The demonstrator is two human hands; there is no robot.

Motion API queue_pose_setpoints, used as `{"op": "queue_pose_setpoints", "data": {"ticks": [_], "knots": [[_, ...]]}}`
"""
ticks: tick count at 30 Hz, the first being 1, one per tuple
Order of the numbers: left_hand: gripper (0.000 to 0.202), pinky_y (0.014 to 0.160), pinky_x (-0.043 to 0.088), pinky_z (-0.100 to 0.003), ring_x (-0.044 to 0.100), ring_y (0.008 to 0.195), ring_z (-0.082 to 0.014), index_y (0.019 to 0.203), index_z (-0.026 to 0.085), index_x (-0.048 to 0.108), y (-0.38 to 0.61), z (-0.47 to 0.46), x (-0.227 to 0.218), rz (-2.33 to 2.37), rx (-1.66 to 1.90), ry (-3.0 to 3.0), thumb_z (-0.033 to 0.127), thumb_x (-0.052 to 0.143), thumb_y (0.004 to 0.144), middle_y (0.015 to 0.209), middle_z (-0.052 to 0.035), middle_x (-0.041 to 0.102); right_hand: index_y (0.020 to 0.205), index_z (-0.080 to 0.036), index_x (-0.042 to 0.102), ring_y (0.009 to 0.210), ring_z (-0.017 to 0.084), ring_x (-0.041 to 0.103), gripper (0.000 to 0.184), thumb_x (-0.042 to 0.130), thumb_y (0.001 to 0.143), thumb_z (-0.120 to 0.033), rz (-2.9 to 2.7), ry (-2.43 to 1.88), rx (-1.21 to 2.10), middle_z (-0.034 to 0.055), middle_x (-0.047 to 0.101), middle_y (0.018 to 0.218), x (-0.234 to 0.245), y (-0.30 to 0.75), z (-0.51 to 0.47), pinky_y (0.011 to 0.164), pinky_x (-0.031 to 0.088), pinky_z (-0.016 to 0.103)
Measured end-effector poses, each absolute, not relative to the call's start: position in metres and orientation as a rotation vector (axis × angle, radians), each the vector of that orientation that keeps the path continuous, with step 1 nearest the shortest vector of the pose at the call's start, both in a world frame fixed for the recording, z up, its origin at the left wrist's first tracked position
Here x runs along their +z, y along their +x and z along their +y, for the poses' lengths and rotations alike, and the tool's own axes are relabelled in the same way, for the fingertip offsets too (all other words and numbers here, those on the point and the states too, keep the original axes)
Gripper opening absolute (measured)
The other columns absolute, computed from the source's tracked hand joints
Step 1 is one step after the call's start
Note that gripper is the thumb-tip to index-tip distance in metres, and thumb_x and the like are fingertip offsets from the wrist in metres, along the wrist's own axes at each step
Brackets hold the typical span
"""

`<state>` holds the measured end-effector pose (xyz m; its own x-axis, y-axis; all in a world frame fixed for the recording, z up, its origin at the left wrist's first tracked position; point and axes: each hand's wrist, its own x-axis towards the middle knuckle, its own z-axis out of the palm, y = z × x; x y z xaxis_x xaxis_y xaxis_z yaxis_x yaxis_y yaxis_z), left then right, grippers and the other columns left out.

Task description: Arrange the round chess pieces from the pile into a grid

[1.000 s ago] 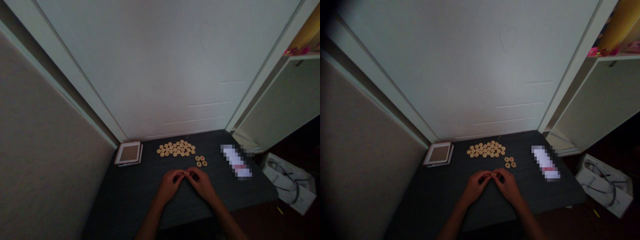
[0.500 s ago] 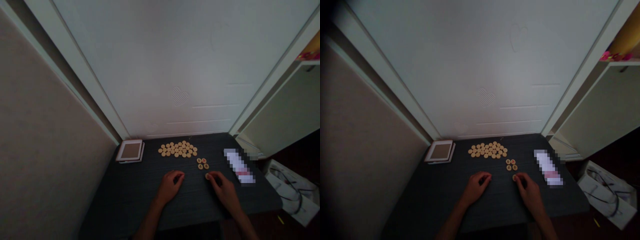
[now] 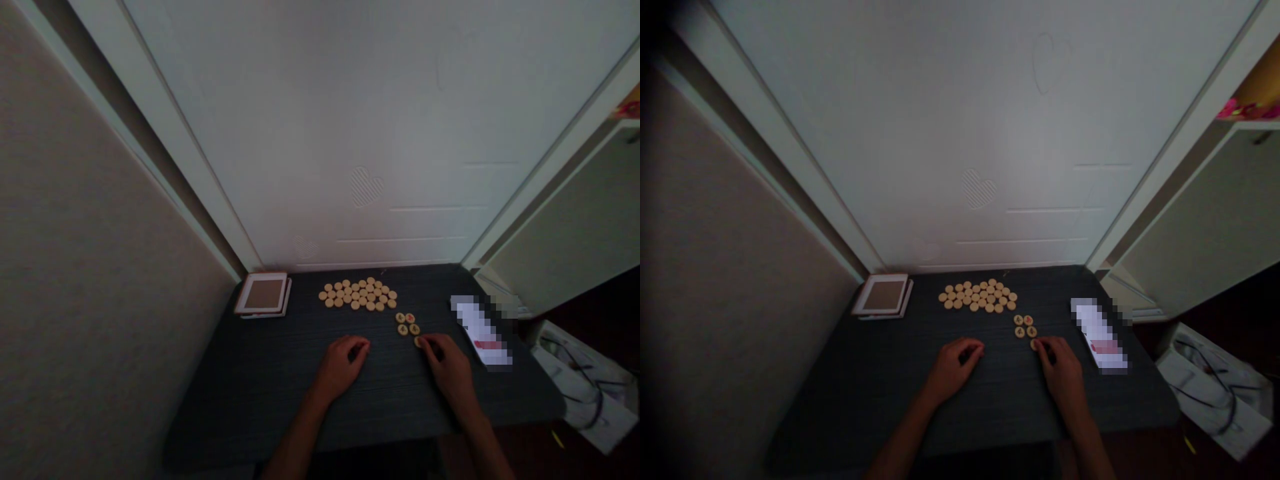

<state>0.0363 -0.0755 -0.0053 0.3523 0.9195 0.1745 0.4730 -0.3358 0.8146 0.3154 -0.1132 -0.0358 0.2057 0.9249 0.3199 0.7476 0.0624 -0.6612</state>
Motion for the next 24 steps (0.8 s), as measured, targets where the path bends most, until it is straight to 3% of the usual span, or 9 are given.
{"op": "queue_pose_setpoints", "data": {"ticks": [13, 21, 24], "knots": [[0.017, 0.078, 0.054, -0.029, 0.069, 0.083, -0.0186, 0.098, 0.025, 0.073, 0.0353, -0.0757, -0.0104, 1.226, 0.861, 1.973, 0.028, 0.056, 0.095, 0.093, -0.0013, 0.076, 0.106, -0.023, 0.068, 0.081, 0.023, 0.066, 0.026, 0.058, 0.093, -0.042, -1.662, -1.613, 0.265, 0.0088, 0.069, 0.099, -0.0376, 0.3101, -0.1172, 0.078, 0.055, 0.036], [0.018, 0.076, 0.054, -0.029, 0.069, 0.081, -0.0186, 0.099, 0.024, 0.073, 0.0372, -0.0762, -0.0086, 1.235, 0.868, 1.986, 0.031, 0.056, 0.096, 0.092, -0.0018, 0.076, 0.102, -0.022, 0.069, 0.076, 0.021, 0.065, 0.026, 0.057, 0.094, -0.043, -1.633, -1.6, 0.245, 0.0087, 0.068, 0.097, -0.0371, 0.3092, -0.1162, 0.075, 0.055, 0.035], [0.021, 0.078, 0.056, -0.03, 0.069, 0.086, -0.0188, 0.105, 0.024, 0.071, 0.0369, -0.0678, -0.0021, 1.211, 0.867, 2.067, 0.029, 0.053, 0.098, 0.101, -0.0035, 0.075, 0.102, -0.021, 0.07, 0.075, 0.02, 0.065, 0.028, 0.056, 0.095, -0.045, -1.6, -1.583, 0.24, 0.0086, 0.069, 0.096, -0.0366, 0.3091, -0.1157, 0.074, 0.055, 0.034]]}}
